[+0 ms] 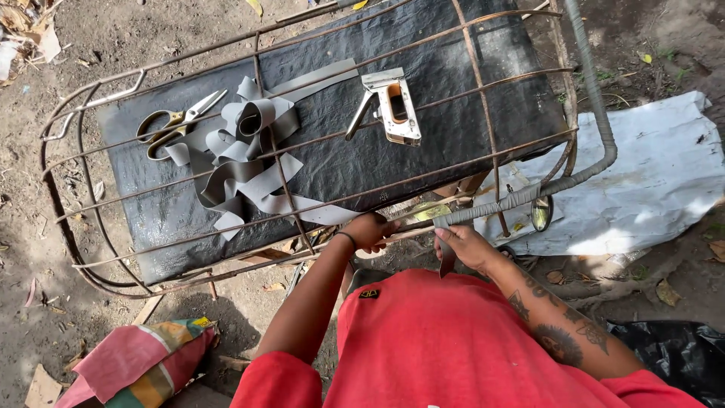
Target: Wrapping a metal furniture frame with grey tape to prepare it for upholstery.
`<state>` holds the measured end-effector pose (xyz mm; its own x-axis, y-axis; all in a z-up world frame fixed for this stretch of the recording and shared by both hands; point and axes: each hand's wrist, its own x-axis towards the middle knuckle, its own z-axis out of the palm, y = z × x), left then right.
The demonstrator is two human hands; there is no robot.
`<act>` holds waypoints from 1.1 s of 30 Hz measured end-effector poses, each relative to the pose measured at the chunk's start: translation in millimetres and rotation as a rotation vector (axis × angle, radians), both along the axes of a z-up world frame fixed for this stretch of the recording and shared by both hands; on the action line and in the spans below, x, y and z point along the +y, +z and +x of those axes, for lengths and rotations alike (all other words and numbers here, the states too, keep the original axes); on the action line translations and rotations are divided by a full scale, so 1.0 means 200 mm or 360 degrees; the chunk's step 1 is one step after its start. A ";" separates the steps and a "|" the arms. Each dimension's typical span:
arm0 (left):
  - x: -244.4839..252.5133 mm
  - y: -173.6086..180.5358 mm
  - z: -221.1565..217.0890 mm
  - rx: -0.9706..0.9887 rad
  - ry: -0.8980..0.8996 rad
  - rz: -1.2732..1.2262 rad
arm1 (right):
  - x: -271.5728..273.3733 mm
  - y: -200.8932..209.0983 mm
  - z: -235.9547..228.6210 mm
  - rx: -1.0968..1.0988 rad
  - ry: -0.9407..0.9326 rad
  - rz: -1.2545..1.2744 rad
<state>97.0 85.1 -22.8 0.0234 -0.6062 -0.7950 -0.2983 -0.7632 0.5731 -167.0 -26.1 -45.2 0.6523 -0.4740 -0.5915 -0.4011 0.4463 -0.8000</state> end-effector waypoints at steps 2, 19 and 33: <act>0.01 0.01 -0.01 0.0031 0.0019 -0.0007 | 0.01 0.06 -0.01 0.0030 0.0058 -0.0011; 0.87 -0.22 -0.15 -0.0073 0.3145 -0.0866 | -0.11 0.26 0.08 0.0213 0.0687 -0.0411; 0.85 -0.03 0.07 -0.0235 0.2869 -0.0729 | -0.11 0.04 0.03 0.0104 0.0550 -0.0357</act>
<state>110.8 254.5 -28.6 0.8438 0.0855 -0.5298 0.5310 0.0104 0.8473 -161.7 -48.8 -37.2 0.7599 -0.3556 -0.5441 -0.5501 0.0941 -0.8298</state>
